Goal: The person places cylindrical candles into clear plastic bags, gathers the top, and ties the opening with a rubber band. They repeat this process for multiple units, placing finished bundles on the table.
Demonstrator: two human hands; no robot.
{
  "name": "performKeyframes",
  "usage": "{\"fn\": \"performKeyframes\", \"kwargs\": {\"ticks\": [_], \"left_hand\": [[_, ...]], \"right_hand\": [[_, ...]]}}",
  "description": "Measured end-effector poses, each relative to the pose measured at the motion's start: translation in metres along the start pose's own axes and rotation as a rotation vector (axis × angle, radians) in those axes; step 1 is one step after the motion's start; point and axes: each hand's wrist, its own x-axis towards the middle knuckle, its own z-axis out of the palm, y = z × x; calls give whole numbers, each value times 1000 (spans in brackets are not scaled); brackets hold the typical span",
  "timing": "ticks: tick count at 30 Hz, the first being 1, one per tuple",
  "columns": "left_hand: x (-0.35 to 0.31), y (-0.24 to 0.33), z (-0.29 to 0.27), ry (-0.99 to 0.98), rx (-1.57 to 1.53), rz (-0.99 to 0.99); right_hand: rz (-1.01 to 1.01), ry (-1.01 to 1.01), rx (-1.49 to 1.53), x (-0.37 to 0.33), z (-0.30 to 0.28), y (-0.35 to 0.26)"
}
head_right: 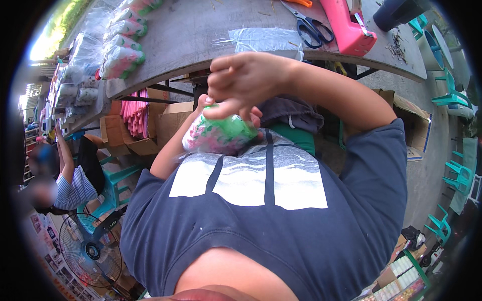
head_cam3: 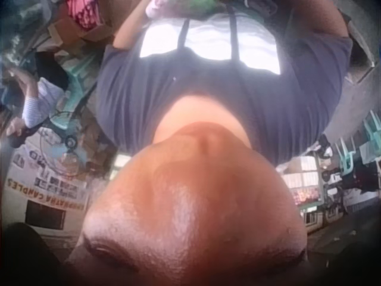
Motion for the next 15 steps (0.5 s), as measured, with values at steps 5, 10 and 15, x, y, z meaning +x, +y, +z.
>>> {"fn": "performKeyframes", "kwargs": {"ticks": [5,10,15], "left_hand": [[-17,-15,-8,36,-325,169],[-53,-35,-92,685,828,410],[-55,-64,-223,339,77,819]], "right_hand": [[680,87,206,-10,-4,15],[675,-165,795,9,34,-65],[584,-152,717,43,86,-105]]}}
